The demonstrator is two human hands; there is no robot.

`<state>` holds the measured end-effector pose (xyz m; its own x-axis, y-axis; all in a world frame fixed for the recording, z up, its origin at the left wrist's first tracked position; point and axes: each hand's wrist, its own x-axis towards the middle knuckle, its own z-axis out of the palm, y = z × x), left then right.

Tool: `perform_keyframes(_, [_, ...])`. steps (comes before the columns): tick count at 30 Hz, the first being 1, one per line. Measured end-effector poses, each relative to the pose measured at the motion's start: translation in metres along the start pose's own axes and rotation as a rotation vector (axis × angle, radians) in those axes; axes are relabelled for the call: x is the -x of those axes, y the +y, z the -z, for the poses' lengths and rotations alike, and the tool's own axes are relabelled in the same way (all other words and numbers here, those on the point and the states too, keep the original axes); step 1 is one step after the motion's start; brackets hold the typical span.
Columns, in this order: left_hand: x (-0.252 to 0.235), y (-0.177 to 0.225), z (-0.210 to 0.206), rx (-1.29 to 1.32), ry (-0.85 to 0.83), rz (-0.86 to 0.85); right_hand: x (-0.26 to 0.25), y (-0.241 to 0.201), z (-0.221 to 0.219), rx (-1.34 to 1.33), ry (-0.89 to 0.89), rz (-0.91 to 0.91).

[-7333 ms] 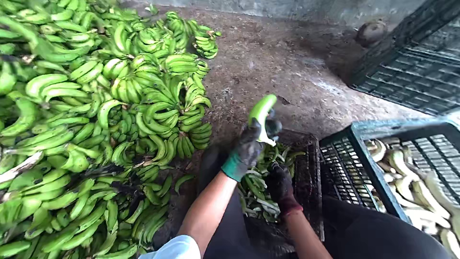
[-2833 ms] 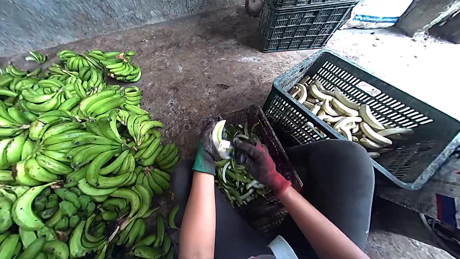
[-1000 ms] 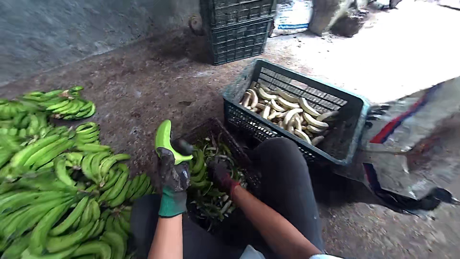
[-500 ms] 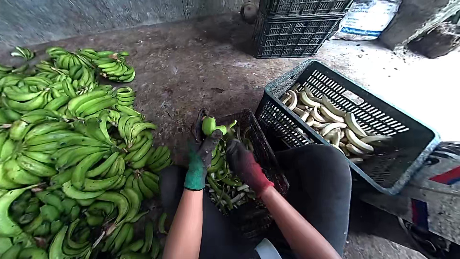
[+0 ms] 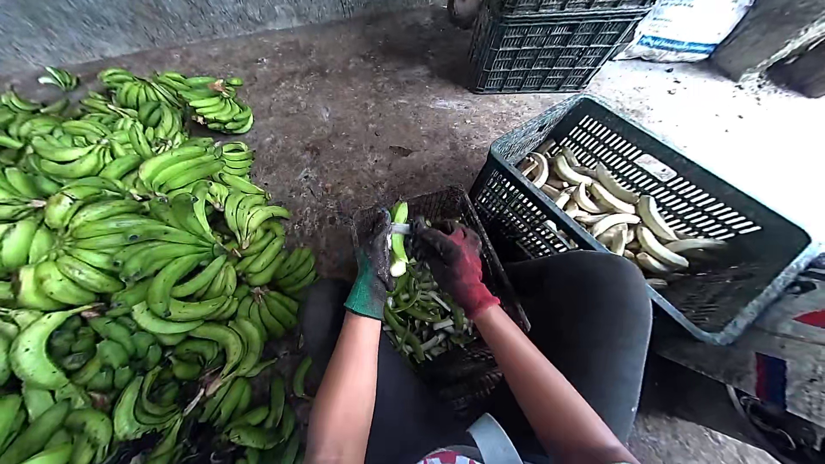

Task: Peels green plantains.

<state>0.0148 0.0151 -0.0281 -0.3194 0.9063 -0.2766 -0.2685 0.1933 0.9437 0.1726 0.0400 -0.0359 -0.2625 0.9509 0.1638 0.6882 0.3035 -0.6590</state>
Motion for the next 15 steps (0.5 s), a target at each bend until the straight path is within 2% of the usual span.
perform_keyframes(2, [0.0,-0.006,0.004,0.145,-0.098,0.103,-0.019,0.002,-0.001,0.117,0.052,-0.147])
perform_keyframes(4, [0.001,-0.009,0.002,0.313,-0.164,0.214,-0.031,0.012,0.004,0.055,0.148,-0.229])
perform_keyframes(6, [0.001,-0.006,0.005,0.232,-0.122,0.154,-0.029,0.015,0.013,-0.094,0.142,-0.174])
perform_keyframes(7, [0.001,0.001,0.006,0.094,-0.044,0.086,-0.019,0.012,0.013,-0.177,0.094,-0.12])
perform_keyframes(9, [-0.002,0.008,0.002,0.008,0.07,-0.028,0.012,0.003,0.006,-0.273,-0.013,-0.046])
perform_keyframes(11, [-0.007,0.008,-0.003,0.08,0.044,-0.062,0.029,-0.005,-0.001,-0.158,-0.01,0.02])
perform_keyframes(13, [-0.001,0.001,-0.005,0.097,-0.059,-0.027,0.011,-0.001,0.001,0.01,0.056,0.006])
perform_keyframes(15, [0.008,-0.002,0.001,0.104,-0.176,0.02,-0.017,0.011,0.006,0.181,0.034,-0.071])
